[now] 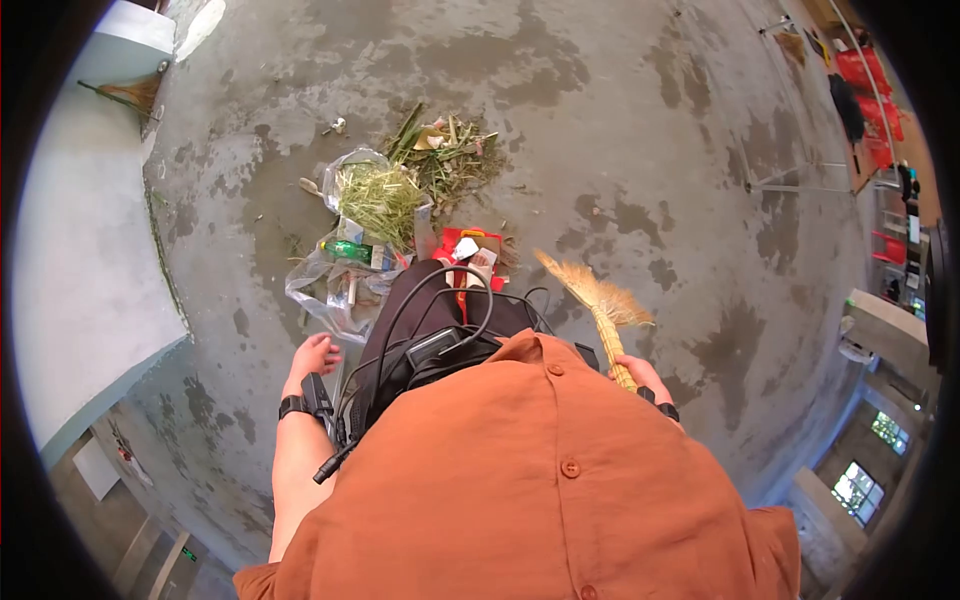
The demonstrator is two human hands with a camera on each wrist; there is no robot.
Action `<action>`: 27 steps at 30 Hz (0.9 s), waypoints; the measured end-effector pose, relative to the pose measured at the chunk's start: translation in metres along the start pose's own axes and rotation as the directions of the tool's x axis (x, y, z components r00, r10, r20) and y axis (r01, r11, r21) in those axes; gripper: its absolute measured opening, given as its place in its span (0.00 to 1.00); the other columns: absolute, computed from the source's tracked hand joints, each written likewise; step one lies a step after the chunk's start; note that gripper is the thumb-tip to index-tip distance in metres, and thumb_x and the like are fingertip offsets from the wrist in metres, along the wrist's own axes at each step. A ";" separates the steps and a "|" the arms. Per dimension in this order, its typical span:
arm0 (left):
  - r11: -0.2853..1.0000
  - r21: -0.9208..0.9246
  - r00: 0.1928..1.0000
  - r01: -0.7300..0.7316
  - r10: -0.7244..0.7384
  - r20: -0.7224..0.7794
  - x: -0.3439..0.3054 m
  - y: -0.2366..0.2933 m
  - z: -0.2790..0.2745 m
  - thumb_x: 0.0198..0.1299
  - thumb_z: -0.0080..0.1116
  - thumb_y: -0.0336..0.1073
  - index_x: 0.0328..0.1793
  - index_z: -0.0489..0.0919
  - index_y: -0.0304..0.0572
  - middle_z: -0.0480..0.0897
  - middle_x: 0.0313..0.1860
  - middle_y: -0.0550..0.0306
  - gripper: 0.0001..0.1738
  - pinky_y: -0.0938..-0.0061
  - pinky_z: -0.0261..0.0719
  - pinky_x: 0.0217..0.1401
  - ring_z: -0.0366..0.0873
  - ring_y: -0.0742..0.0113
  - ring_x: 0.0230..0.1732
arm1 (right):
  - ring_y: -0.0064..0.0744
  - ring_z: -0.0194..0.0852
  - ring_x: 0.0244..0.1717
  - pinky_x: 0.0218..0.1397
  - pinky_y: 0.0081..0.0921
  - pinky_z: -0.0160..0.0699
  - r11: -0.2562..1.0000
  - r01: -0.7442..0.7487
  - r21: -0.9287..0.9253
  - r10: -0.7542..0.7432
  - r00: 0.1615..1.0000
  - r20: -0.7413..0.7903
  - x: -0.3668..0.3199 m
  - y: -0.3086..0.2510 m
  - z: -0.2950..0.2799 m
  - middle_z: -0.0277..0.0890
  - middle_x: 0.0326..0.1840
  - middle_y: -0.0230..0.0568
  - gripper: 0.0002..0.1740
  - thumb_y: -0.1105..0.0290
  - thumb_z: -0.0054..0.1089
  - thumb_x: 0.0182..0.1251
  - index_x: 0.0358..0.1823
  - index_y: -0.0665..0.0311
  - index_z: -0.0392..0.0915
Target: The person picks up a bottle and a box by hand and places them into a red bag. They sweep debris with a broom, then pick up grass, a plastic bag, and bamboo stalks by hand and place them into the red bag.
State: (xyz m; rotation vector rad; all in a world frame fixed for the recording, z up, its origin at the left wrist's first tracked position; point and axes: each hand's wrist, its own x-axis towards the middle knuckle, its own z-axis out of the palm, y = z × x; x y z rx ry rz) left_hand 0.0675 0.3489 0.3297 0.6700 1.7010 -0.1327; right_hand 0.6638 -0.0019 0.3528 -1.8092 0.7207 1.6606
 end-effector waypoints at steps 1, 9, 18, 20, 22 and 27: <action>1.000 0.006 0.999 0.024 -0.024 -0.032 -0.005 -0.001 -0.006 0.76 0.51 0.42 0.73 0.72 0.49 0.83 0.46 0.57 0.22 0.71 0.80 0.38 0.84 0.65 0.39 | 0.33 0.76 0.24 0.24 0.30 0.77 0.999 -0.032 0.009 0.031 0.999 0.021 0.004 -0.003 0.002 0.78 0.29 0.44 0.11 0.61 0.52 0.77 0.50 0.61 0.70; 0.994 -0.094 0.994 0.053 -0.062 -0.094 0.025 -0.002 -0.028 0.77 0.50 0.43 0.75 0.70 0.48 0.84 0.47 0.58 0.24 0.71 0.80 0.35 0.84 0.67 0.37 | 0.33 0.77 0.24 0.26 0.29 0.78 0.999 0.033 0.008 -0.033 0.998 0.048 -0.015 -0.039 0.051 0.77 0.29 0.44 0.13 0.64 0.53 0.76 0.50 0.68 0.70; 0.966 -0.258 0.997 -0.032 0.014 -0.072 0.058 -0.001 -0.039 0.76 0.50 0.42 0.75 0.70 0.45 0.84 0.46 0.58 0.24 0.72 0.78 0.33 0.84 0.69 0.36 | 0.32 0.77 0.25 0.25 0.28 0.79 0.991 0.122 -0.053 -0.119 0.991 0.063 -0.033 -0.102 0.100 0.77 0.31 0.43 0.11 0.65 0.53 0.77 0.49 0.67 0.70; 0.950 -0.306 0.994 -0.056 0.025 -0.104 0.051 -0.011 -0.039 0.76 0.50 0.41 0.74 0.71 0.45 0.84 0.46 0.58 0.23 0.72 0.78 0.32 0.84 0.68 0.35 | 0.32 0.77 0.25 0.25 0.28 0.79 0.979 0.165 -0.118 -0.158 0.985 0.071 -0.036 -0.124 0.104 0.77 0.31 0.43 0.11 0.64 0.53 0.76 0.48 0.66 0.70; 0.921 -0.383 0.991 -0.071 0.021 -0.132 0.050 -0.030 -0.036 0.76 0.50 0.41 0.74 0.71 0.45 0.84 0.46 0.57 0.23 0.72 0.78 0.32 0.84 0.68 0.35 | 0.33 0.77 0.25 0.25 0.28 0.79 0.987 0.086 -0.135 -0.076 0.994 0.074 -0.039 -0.149 0.106 0.77 0.30 0.44 0.11 0.64 0.53 0.76 0.47 0.65 0.70; 0.783 -0.616 0.965 -0.090 -0.085 -0.249 0.025 -0.099 -0.001 0.77 0.49 0.42 0.73 0.71 0.46 0.84 0.45 0.56 0.22 0.72 0.78 0.30 0.83 0.66 0.34 | 0.35 0.76 0.24 0.25 0.30 0.78 0.934 0.118 -0.337 -0.118 0.993 0.021 -0.024 -0.225 0.122 0.76 0.29 0.46 0.11 0.64 0.52 0.77 0.48 0.64 0.68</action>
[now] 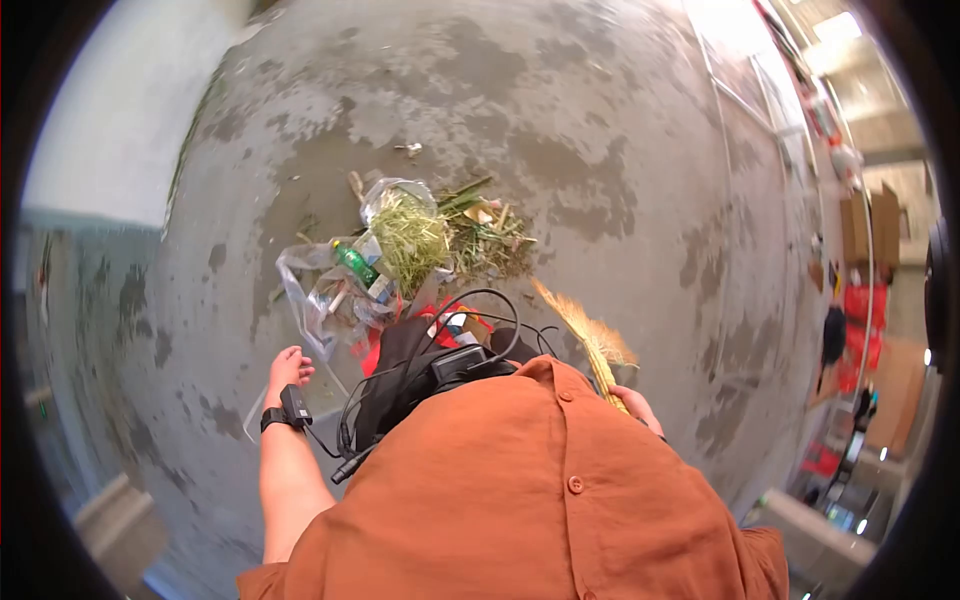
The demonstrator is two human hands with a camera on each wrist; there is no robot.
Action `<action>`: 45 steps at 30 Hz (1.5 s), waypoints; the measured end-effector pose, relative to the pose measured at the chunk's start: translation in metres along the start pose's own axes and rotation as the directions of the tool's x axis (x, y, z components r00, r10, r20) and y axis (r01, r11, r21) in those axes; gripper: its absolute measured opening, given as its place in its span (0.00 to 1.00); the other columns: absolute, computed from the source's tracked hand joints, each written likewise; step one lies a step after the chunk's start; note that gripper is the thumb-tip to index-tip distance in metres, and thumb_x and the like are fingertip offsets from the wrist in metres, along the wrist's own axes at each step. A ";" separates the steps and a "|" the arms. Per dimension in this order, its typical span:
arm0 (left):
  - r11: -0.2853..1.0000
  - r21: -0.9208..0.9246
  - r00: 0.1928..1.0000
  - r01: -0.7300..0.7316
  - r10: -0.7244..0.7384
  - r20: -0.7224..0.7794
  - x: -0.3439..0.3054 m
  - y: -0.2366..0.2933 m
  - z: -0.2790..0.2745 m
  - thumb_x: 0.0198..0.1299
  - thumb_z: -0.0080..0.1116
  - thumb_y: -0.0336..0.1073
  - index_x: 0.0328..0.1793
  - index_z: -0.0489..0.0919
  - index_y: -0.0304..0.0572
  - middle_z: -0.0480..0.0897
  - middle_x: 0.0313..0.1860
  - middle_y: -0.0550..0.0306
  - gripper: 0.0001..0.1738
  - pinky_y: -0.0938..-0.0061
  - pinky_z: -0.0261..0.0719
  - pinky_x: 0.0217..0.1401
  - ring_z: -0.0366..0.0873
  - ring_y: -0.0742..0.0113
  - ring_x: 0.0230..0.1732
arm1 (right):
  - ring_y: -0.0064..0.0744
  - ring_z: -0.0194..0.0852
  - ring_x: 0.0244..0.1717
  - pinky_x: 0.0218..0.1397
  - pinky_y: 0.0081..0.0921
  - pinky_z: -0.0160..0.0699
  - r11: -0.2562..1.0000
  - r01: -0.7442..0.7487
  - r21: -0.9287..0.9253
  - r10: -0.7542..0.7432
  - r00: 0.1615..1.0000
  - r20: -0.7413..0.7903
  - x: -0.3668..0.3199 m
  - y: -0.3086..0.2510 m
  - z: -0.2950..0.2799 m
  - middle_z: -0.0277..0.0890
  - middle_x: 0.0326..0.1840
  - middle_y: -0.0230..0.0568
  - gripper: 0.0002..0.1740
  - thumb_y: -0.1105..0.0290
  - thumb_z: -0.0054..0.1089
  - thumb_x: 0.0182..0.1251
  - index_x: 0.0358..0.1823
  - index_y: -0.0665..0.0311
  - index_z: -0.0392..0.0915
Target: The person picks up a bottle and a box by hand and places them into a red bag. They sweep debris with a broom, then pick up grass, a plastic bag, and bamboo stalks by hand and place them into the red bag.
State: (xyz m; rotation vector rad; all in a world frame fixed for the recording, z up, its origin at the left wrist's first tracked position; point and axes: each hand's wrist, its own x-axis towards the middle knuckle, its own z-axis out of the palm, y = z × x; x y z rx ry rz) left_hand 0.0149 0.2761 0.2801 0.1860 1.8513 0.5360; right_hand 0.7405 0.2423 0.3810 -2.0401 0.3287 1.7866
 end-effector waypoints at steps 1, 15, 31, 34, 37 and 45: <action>0.997 -0.078 0.999 0.013 -0.015 -0.032 -0.004 -0.025 -0.003 0.77 0.49 0.43 0.73 0.71 0.48 0.83 0.45 0.56 0.22 0.72 0.78 0.30 0.83 0.65 0.34 | 0.35 0.76 0.24 0.25 0.30 0.78 0.999 0.004 -0.048 -0.004 1.000 0.014 0.007 -0.015 -0.004 0.76 0.29 0.46 0.11 0.64 0.52 0.77 0.48 0.64 0.68; 0.918 -0.292 0.958 0.267 -0.286 -0.023 -0.227 -0.300 0.168 0.75 0.51 0.49 0.76 0.67 0.47 0.81 0.56 0.51 0.28 0.66 0.82 0.45 0.84 0.57 0.48 | 0.40 0.78 0.27 0.31 0.37 0.82 0.912 0.018 -0.410 0.098 0.961 0.260 0.181 -0.164 -0.181 0.76 0.29 0.47 0.14 0.62 0.51 0.78 0.50 0.66 0.66; 0.876 -0.424 0.936 0.229 -0.318 -0.152 -0.238 -0.334 0.136 0.74 0.53 0.49 0.71 0.71 0.48 0.82 0.51 0.55 0.25 0.68 0.82 0.42 0.84 0.62 0.44 | 0.35 0.75 0.26 0.26 0.27 0.81 0.896 0.017 -0.444 0.061 0.985 0.162 0.045 -0.156 -0.056 0.73 0.30 0.44 0.14 0.63 0.52 0.77 0.52 0.64 0.64; 0.910 -0.359 0.951 0.208 -0.274 -0.145 -0.206 -0.302 0.114 0.75 0.52 0.49 0.70 0.73 0.47 0.83 0.47 0.57 0.24 0.73 0.78 0.35 0.83 0.68 0.36 | 0.35 0.76 0.27 0.27 0.29 0.82 0.877 0.030 -0.479 0.059 0.984 0.170 0.037 -0.135 -0.036 0.74 0.33 0.45 0.14 0.63 0.52 0.77 0.52 0.66 0.64; 0.921 -0.345 0.963 0.180 -0.237 -0.131 -0.180 -0.290 0.086 0.76 0.53 0.49 0.71 0.73 0.48 0.84 0.46 0.58 0.24 0.74 0.78 0.35 0.83 0.69 0.36 | 0.35 0.77 0.28 0.27 0.31 0.83 0.834 0.014 -0.551 0.081 0.986 0.146 0.037 -0.117 -0.013 0.74 0.33 0.46 0.14 0.64 0.51 0.77 0.51 0.68 0.66; 0.901 -0.313 0.906 0.302 -0.373 -0.200 -0.170 -0.319 0.069 0.76 0.52 0.48 0.72 0.72 0.51 0.84 0.47 0.58 0.23 0.71 0.79 0.35 0.84 0.67 0.37 | 0.33 0.77 0.28 0.26 0.28 0.81 0.782 0.033 -0.622 0.124 0.970 0.208 0.035 -0.097 0.036 0.75 0.33 0.45 0.14 0.64 0.51 0.78 0.52 0.69 0.67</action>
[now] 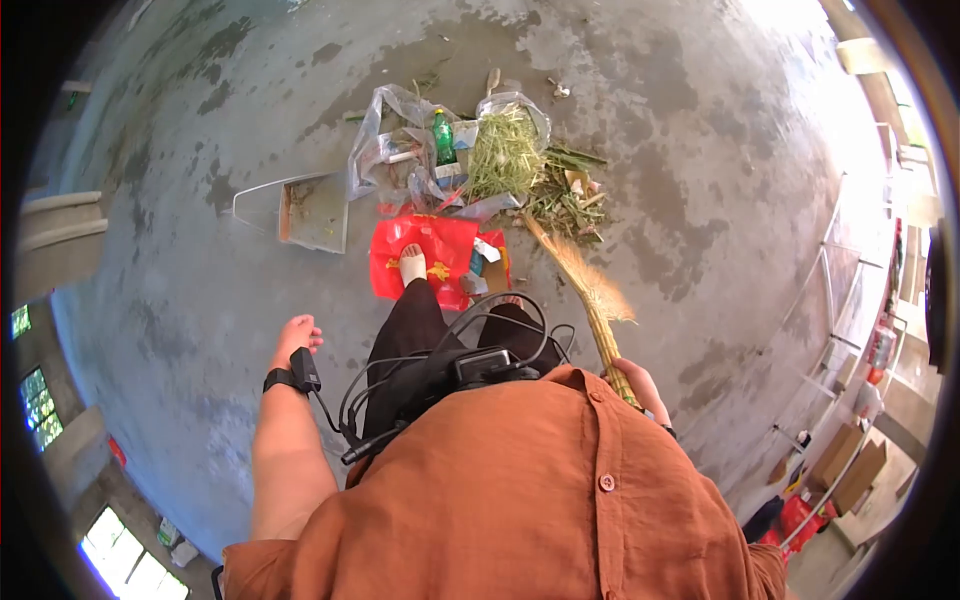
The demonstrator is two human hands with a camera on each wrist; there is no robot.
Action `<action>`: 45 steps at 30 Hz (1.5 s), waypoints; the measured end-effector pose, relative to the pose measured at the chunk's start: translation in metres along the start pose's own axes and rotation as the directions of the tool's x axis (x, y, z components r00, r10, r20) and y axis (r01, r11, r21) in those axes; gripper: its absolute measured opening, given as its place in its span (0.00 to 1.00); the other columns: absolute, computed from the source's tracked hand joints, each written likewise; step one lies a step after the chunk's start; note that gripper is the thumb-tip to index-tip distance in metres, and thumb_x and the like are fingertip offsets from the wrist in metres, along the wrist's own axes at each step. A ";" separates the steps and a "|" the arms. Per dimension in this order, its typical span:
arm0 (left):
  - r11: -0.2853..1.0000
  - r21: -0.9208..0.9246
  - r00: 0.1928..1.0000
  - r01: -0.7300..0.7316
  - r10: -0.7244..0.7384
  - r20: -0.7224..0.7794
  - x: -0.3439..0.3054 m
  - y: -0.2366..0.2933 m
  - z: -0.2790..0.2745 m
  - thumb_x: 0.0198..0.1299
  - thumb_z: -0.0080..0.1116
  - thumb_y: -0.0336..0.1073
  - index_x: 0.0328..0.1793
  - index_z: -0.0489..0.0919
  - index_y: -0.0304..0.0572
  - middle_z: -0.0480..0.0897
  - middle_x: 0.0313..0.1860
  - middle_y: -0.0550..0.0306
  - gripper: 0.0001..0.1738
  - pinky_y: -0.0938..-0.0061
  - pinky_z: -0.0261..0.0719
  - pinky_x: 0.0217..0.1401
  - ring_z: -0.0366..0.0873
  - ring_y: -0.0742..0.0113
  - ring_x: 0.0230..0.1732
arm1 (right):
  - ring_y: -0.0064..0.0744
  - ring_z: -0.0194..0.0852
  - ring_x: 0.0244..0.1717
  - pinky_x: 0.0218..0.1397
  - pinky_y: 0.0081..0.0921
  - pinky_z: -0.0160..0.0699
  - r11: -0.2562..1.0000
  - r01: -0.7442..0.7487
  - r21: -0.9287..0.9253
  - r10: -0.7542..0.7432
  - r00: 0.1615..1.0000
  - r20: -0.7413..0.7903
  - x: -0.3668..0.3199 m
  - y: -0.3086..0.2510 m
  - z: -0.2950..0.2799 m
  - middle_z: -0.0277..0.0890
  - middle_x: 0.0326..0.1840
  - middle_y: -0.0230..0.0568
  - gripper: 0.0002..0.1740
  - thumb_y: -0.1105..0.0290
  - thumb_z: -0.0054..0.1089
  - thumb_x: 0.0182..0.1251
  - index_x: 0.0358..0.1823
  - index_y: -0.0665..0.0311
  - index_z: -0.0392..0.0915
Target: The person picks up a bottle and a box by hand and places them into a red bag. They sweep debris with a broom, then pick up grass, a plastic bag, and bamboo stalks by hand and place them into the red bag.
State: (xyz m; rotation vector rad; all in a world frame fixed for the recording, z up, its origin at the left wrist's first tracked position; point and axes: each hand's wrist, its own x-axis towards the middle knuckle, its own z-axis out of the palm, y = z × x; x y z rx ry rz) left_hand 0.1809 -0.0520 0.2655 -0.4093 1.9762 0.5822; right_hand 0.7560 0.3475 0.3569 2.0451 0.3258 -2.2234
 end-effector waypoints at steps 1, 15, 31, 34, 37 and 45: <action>1.000 -0.004 1.000 0.010 -0.010 -0.020 -0.015 0.002 0.006 0.76 0.52 0.48 0.72 0.72 0.51 0.84 0.47 0.58 0.23 0.71 0.79 0.35 0.84 0.67 0.37 | 0.33 0.77 0.28 0.27 0.28 0.81 0.998 -0.007 0.058 0.004 0.998 0.057 0.010 -0.001 -0.005 0.74 0.34 0.45 0.15 0.63 0.51 0.78 0.52 0.69 0.66; 0.815 0.466 0.937 -0.343 0.262 0.231 -0.029 0.045 0.183 0.71 0.53 0.40 0.62 0.81 0.37 0.87 0.39 0.55 0.20 0.69 0.80 0.41 0.83 0.68 0.35 | 0.32 0.77 0.26 0.29 0.30 0.84 0.988 -0.083 -0.127 0.088 0.995 0.038 0.089 0.037 -0.029 0.75 0.35 0.42 0.17 0.58 0.48 0.79 0.55 0.66 0.65; 0.056 0.855 0.835 -0.516 0.259 0.486 0.249 -0.010 0.467 0.70 0.43 0.36 0.65 0.79 0.54 0.87 0.46 0.44 0.21 0.44 0.76 0.60 0.85 0.44 0.53 | 0.31 0.76 0.17 0.20 0.32 0.78 0.913 -0.268 -0.307 0.147 0.920 -0.364 0.137 0.187 -0.023 0.75 0.34 0.38 0.31 0.73 0.65 0.67 0.69 0.60 0.63; -0.010 0.817 0.770 -0.577 0.328 0.547 0.289 -0.023 0.499 0.70 0.43 0.36 0.71 0.75 0.59 0.87 0.45 0.48 0.24 0.44 0.74 0.59 0.85 0.49 0.52 | 0.30 0.74 0.20 0.21 0.30 0.78 0.939 -0.266 -0.218 0.169 0.909 -0.381 0.139 0.201 -0.032 0.71 0.35 0.35 0.32 0.76 0.66 0.65 0.68 0.55 0.64; -0.102 0.835 0.781 -0.540 0.307 0.543 0.314 -0.022 0.524 0.73 0.46 0.42 0.74 0.74 0.61 0.86 0.43 0.50 0.24 0.47 0.73 0.56 0.85 0.50 0.51 | 0.25 0.74 0.27 0.29 0.27 0.78 0.917 -0.265 -0.299 0.135 0.909 -0.394 0.139 0.207 -0.039 0.73 0.40 0.33 0.37 0.74 0.70 0.62 0.71 0.58 0.63; 0.089 0.832 0.727 -0.548 0.543 0.421 0.312 -0.009 0.519 0.65 0.53 0.34 0.46 0.83 0.41 0.87 0.41 0.44 0.10 0.55 0.83 0.47 0.87 0.47 0.44 | 0.23 0.75 0.30 0.31 0.27 0.77 0.847 -0.186 -0.498 -0.027 0.921 -0.390 0.138 0.220 -0.038 0.73 0.41 0.32 0.37 0.73 0.71 0.62 0.72 0.58 0.65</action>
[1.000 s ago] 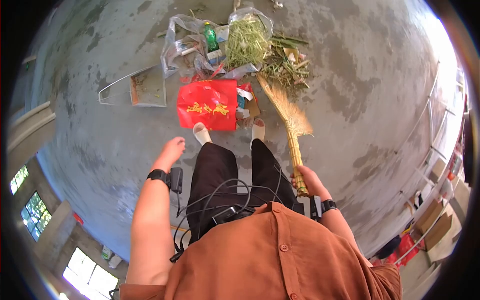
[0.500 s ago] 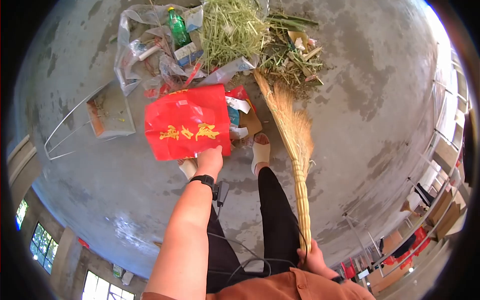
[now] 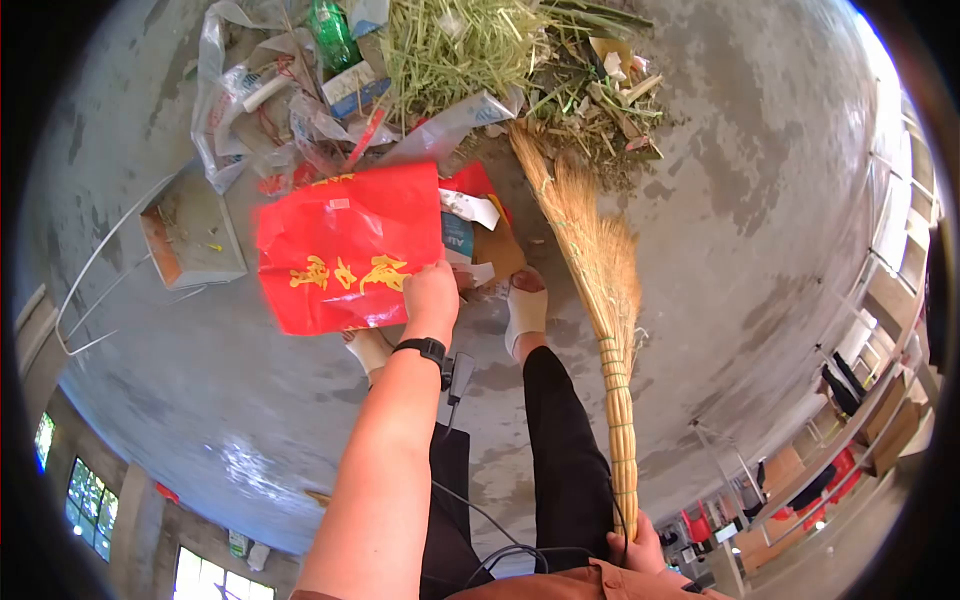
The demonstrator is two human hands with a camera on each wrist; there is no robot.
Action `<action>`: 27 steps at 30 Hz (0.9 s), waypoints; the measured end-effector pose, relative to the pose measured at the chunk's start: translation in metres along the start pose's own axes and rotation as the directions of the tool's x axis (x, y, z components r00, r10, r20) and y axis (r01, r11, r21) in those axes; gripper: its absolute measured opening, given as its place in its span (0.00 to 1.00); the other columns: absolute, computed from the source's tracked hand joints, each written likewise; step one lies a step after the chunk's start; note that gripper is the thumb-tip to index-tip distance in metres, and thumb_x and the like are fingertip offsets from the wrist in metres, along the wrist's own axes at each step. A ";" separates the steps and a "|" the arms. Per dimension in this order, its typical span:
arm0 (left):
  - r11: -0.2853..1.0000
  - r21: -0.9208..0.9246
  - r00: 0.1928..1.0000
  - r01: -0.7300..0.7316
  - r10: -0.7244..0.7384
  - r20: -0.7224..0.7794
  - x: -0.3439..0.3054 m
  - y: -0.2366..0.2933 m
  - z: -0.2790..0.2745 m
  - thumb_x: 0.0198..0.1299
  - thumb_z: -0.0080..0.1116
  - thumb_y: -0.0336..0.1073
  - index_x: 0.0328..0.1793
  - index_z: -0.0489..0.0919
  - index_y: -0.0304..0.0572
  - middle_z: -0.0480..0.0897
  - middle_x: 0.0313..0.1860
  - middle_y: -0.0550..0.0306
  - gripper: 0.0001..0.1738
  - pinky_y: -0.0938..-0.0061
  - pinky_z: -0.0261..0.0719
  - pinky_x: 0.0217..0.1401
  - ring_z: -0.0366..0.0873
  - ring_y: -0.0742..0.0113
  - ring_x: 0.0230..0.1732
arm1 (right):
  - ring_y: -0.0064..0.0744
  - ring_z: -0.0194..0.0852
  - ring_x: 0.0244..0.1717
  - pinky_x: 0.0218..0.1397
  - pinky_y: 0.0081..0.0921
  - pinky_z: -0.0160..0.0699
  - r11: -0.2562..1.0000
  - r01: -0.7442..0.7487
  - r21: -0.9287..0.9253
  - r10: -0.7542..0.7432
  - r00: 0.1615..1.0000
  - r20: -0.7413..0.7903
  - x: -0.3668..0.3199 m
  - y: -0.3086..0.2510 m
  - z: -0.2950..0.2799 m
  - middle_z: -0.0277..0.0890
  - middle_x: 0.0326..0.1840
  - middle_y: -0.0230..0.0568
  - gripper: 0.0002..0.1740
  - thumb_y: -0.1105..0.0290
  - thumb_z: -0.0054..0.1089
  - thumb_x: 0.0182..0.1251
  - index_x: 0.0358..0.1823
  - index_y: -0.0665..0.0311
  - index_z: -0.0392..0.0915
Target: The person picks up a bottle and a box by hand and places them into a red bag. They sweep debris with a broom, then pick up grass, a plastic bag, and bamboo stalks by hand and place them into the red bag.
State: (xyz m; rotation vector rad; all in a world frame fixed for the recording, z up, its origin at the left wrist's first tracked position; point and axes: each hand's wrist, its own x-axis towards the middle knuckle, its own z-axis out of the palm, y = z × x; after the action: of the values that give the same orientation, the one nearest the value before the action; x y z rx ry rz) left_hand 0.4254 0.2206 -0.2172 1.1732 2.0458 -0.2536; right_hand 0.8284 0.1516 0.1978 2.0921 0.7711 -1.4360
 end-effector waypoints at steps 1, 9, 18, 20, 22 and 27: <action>1.000 0.010 1.000 -0.004 0.004 -0.009 -0.004 -0.007 -0.008 0.65 0.53 0.34 0.46 0.83 0.41 0.87 0.41 0.44 0.10 0.55 0.83 0.47 0.87 0.47 0.44 | 0.23 0.75 0.30 0.31 0.27 0.77 1.000 0.007 0.011 -0.008 1.000 0.003 -0.007 -0.021 0.006 0.73 0.41 0.32 0.37 0.73 0.71 0.62 0.72 0.58 0.65; 0.943 -0.236 0.903 0.234 -0.301 -0.308 -0.039 -0.096 -0.079 0.62 0.53 0.29 0.40 0.79 0.37 0.85 0.37 0.41 0.05 0.49 0.82 0.45 0.85 0.40 0.42 | 0.33 0.77 0.16 0.17 0.33 0.77 0.983 -0.158 0.088 0.155 0.987 0.036 -0.021 -0.064 0.020 0.76 0.34 0.41 0.30 0.73 0.65 0.66 0.67 0.61 0.63; 0.812 -0.517 0.782 0.269 -0.498 -0.374 -0.108 -0.168 -0.155 0.55 0.56 0.28 0.44 0.82 0.36 0.83 0.29 0.42 0.11 0.53 0.80 0.44 0.84 0.44 0.34 | 0.32 0.79 0.17 0.19 0.31 0.80 0.992 -0.081 -0.100 0.081 0.997 -0.007 -0.045 -0.091 0.026 0.78 0.29 0.42 0.31 0.70 0.66 0.66 0.68 0.64 0.64; 0.809 -0.529 0.766 0.257 -0.505 -0.399 -0.119 -0.195 -0.153 0.55 0.56 0.28 0.48 0.83 0.37 0.84 0.31 0.42 0.14 0.55 0.80 0.44 0.84 0.46 0.34 | 0.32 0.79 0.18 0.19 0.31 0.80 0.995 -0.058 -0.075 0.059 0.998 0.016 -0.058 -0.079 0.009 0.78 0.29 0.41 0.32 0.71 0.67 0.65 0.69 0.64 0.64; 0.852 -0.499 0.737 0.160 -0.439 -0.513 -0.132 -0.219 -0.157 0.57 0.57 0.28 0.56 0.85 0.40 0.87 0.35 0.46 0.20 0.63 0.81 0.40 0.86 0.57 0.33 | 0.30 0.78 0.18 0.20 0.31 0.80 0.998 -0.029 -0.064 0.031 0.999 0.019 -0.076 -0.073 -0.012 0.77 0.29 0.38 0.33 0.72 0.68 0.62 0.68 0.64 0.67; 0.418 -0.886 0.729 0.200 -0.668 -0.151 -0.182 -0.208 -0.226 0.63 0.56 0.29 0.53 0.84 0.36 0.87 0.33 0.56 0.14 0.74 0.77 0.30 0.81 0.74 0.26 | 0.31 0.82 0.21 0.26 0.30 0.83 0.920 0.073 -0.386 -0.069 0.997 0.024 -0.130 -0.061 -0.094 0.81 0.28 0.39 0.36 0.69 0.70 0.57 0.69 0.63 0.69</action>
State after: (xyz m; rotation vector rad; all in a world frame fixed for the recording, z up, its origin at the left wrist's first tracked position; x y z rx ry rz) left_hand 0.1967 0.0979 0.0277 0.0055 2.4205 0.8201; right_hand 0.8122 0.2354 0.3470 1.7678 1.0426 -1.2101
